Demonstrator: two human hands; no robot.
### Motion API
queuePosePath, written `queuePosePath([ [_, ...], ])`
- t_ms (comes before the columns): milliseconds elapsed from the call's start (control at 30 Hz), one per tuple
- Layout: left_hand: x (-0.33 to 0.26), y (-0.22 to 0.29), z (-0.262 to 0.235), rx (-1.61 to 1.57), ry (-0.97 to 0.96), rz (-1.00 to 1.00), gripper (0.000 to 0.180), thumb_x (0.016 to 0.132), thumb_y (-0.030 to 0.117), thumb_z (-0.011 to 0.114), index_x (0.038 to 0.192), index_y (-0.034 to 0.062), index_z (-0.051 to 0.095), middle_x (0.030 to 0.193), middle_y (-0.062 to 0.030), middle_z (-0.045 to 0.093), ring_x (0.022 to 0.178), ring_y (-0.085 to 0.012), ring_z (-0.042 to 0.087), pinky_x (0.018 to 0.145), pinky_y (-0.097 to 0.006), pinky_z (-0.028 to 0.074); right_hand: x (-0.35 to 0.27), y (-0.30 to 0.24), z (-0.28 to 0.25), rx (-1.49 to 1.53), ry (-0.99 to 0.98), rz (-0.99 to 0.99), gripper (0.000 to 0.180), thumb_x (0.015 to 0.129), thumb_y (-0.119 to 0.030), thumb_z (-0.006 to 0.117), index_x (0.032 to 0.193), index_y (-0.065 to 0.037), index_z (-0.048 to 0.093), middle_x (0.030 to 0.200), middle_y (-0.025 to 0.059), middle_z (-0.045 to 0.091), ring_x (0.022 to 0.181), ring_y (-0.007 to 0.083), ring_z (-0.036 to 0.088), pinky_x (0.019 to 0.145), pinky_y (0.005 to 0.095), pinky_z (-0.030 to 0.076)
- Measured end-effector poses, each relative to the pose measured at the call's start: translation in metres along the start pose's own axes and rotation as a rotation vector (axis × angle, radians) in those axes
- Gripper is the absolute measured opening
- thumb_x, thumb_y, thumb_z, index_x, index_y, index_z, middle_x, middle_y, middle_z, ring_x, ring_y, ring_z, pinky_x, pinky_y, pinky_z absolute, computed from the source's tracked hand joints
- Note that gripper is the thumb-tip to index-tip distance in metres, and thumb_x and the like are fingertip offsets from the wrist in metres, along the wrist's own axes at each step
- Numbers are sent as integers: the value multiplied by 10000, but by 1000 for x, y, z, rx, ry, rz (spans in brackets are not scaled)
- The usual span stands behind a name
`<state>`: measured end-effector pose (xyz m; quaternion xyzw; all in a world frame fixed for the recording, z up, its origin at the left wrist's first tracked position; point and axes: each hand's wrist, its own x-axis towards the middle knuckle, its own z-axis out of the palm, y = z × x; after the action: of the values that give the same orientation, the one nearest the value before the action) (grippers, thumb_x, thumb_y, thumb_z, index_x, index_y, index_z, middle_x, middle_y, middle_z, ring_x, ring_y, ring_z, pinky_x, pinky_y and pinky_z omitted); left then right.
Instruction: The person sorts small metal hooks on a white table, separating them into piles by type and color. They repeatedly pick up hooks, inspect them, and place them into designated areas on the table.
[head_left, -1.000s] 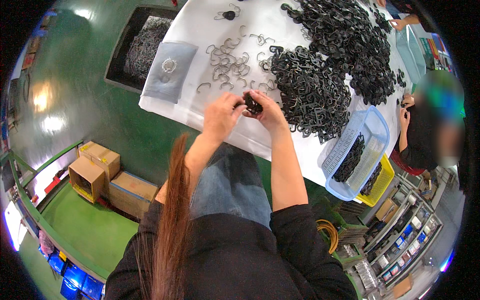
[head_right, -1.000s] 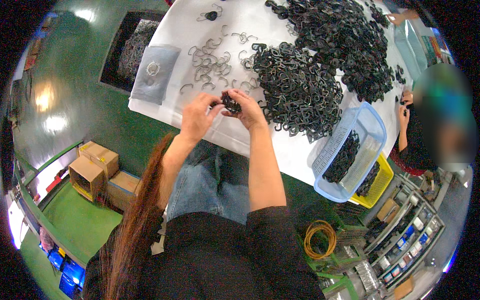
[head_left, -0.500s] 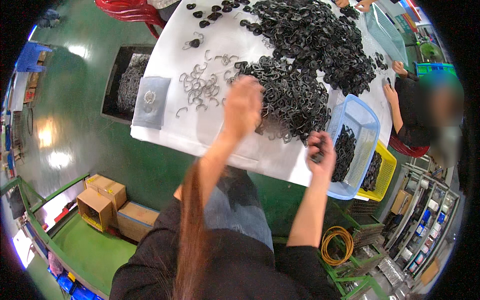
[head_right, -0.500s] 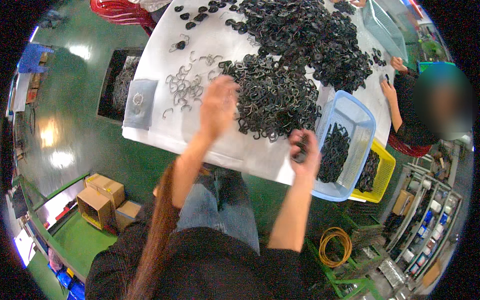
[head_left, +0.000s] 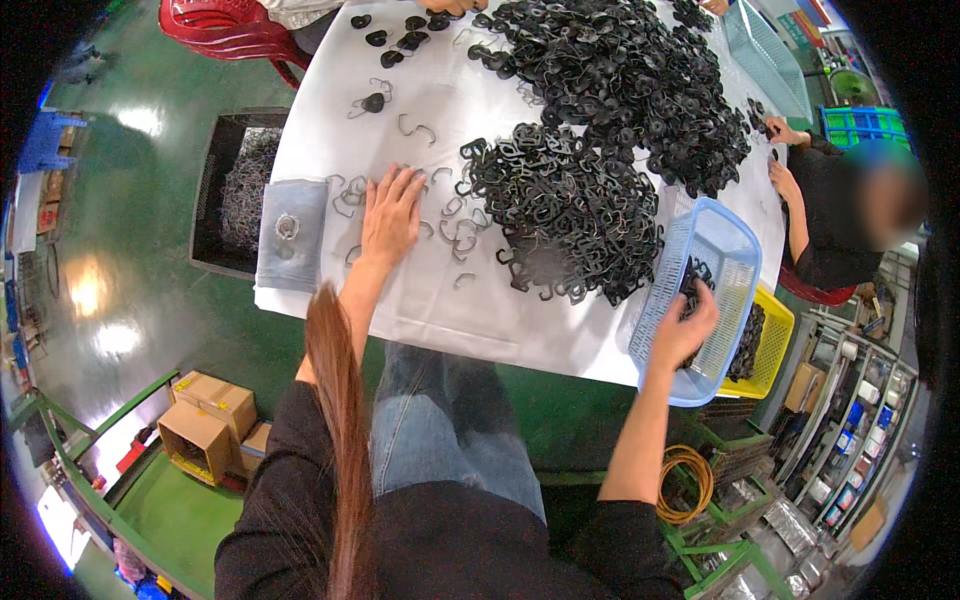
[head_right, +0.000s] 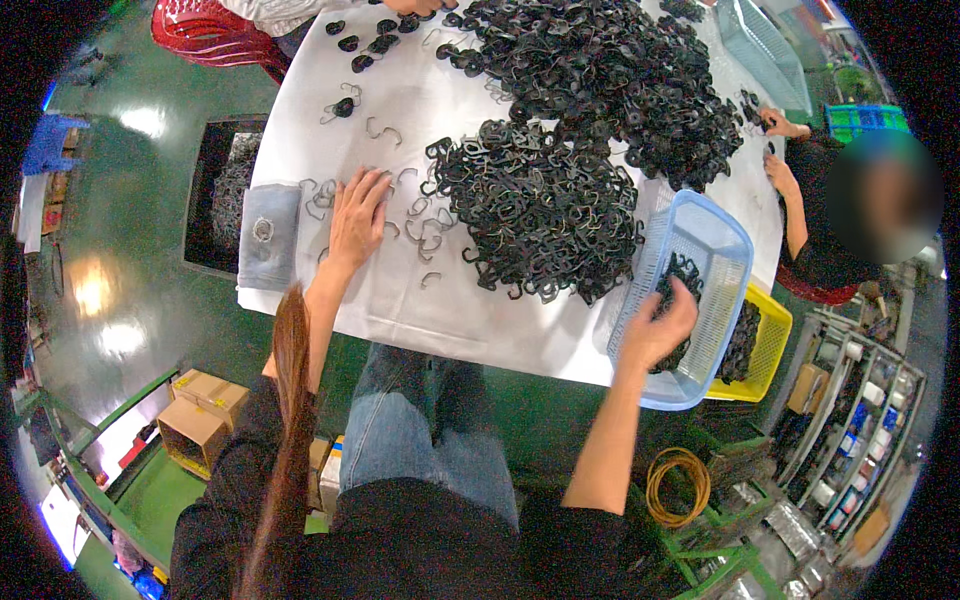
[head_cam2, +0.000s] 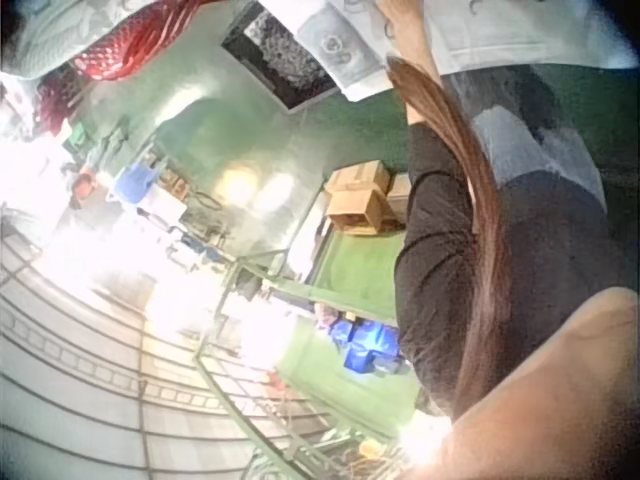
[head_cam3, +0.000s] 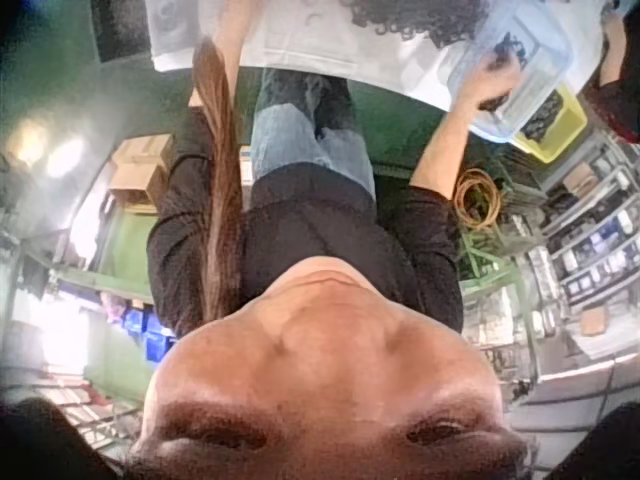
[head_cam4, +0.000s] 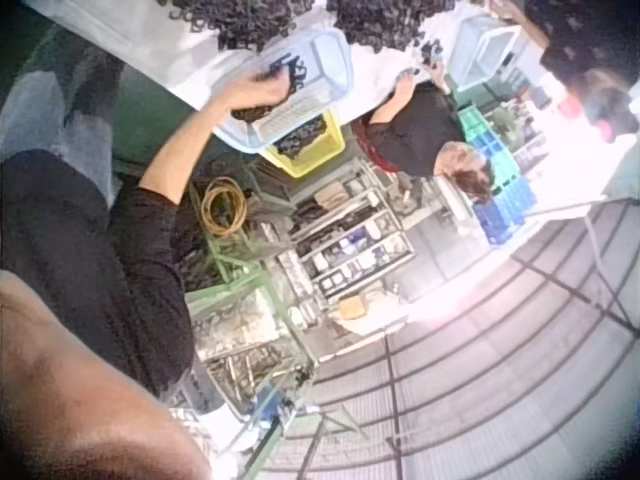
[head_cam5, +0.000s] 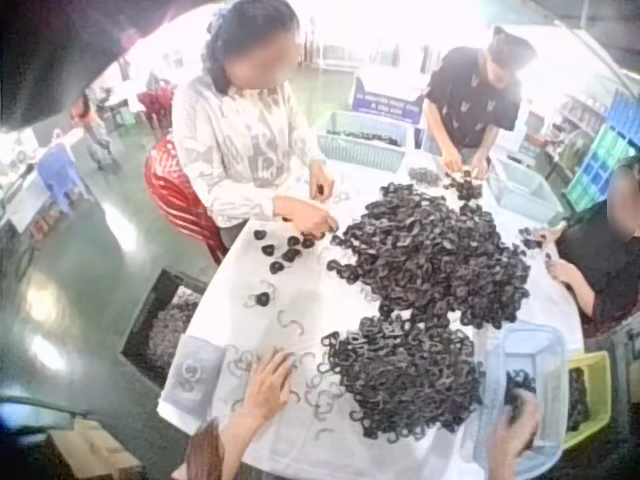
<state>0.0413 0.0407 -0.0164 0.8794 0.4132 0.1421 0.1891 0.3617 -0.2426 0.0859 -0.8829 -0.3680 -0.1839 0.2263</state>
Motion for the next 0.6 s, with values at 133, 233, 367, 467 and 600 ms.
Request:
queuePosePath([
  [133,3,16,-4,49,91,64,492,850,210,541,1328,196,425,1413,-36,346,1361,-257,214,1074,-563,154,-51,-157,41,493,-374,-220,337,718,31,563,1031,-91,594,952,120,561,864,283,559,711,364,482],
  [233,38,15,2,134,182,10,484,856,224,537,1325,179,427,1425,-41,329,1367,-254,198,1076,-566,145,-87,-222,59,272,-846,141,626,708,-111,660,1274,-80,393,1137,163,439,943,335,547,784,406,477],
  [367,66,-15,1,41,77,-29,477,864,211,519,1326,145,422,1419,-47,346,1360,-244,223,1078,-560,157,-92,-248,89,61,-892,241,697,682,-81,650,1289,16,320,1097,210,409,1039,381,479,806,427,467],
  [467,44,-25,-2,3,-85,208,496,843,158,529,1327,142,421,1395,-71,383,1340,-255,277,1072,-547,188,-79,-267,121,124,-712,143,677,702,-67,624,1309,-13,329,1159,207,395,961,388,535,825,419,462],
  [600,-6,-21,-18,-330,-108,118,418,798,29,521,1212,83,501,1320,-108,447,1281,-261,365,1059,-471,279,-75,-301,143,412,-776,11,524,722,-45,581,1232,-40,460,1120,176,457,954,348,541,840,411,454],
])
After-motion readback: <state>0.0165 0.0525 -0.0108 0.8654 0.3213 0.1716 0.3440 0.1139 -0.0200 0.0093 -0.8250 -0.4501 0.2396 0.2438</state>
